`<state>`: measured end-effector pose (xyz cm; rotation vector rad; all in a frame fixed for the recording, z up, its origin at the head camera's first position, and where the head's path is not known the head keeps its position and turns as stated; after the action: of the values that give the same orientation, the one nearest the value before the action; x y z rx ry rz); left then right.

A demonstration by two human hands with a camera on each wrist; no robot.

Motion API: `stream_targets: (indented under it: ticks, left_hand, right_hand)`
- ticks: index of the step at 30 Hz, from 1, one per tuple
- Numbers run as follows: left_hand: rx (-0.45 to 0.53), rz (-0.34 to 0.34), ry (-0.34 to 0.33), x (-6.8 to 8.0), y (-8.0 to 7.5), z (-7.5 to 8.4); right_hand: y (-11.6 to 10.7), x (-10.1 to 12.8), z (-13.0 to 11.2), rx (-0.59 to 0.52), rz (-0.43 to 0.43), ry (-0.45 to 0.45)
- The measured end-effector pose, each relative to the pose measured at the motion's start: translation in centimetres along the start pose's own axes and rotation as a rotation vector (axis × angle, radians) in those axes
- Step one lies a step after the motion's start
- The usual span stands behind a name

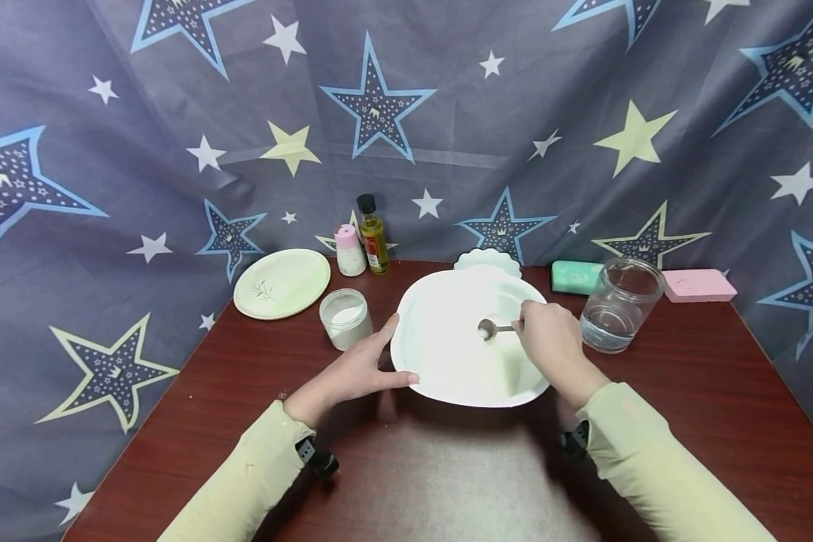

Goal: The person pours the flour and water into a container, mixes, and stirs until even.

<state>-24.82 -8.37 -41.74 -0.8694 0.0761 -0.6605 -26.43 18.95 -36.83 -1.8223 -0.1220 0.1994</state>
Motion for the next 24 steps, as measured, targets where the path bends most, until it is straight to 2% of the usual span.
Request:
stream_targets:
  ticks: [7,16,24]
  left_hand:
    - [0.001,-0.004,-0.007,0.1,-0.1,0.1]
    - [-0.005,-0.003,-0.008,0.1,0.0,0.0]
    - [0.000,-0.003,-0.009,0.0,0.0,-0.1]
  right_hand:
    - [-1.1,0.9,0.4,0.070,0.032,-0.025]
    - [-1.9,1.8,-0.6,0.169,-0.030,-0.077]
    - [-2.7,2.8,-1.4,0.147,-0.034,-0.148]
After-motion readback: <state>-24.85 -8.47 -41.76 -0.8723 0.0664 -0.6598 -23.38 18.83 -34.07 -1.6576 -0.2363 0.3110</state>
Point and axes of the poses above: each hand's wrist, its own x-axis away from the middle knuckle, its own y-axis out of the palm, z = x × y, the point moved 6 cm from there along -x, towards the middle knuckle, and after that the axes turned 11 degrees about -z, right-handed, at the moved point
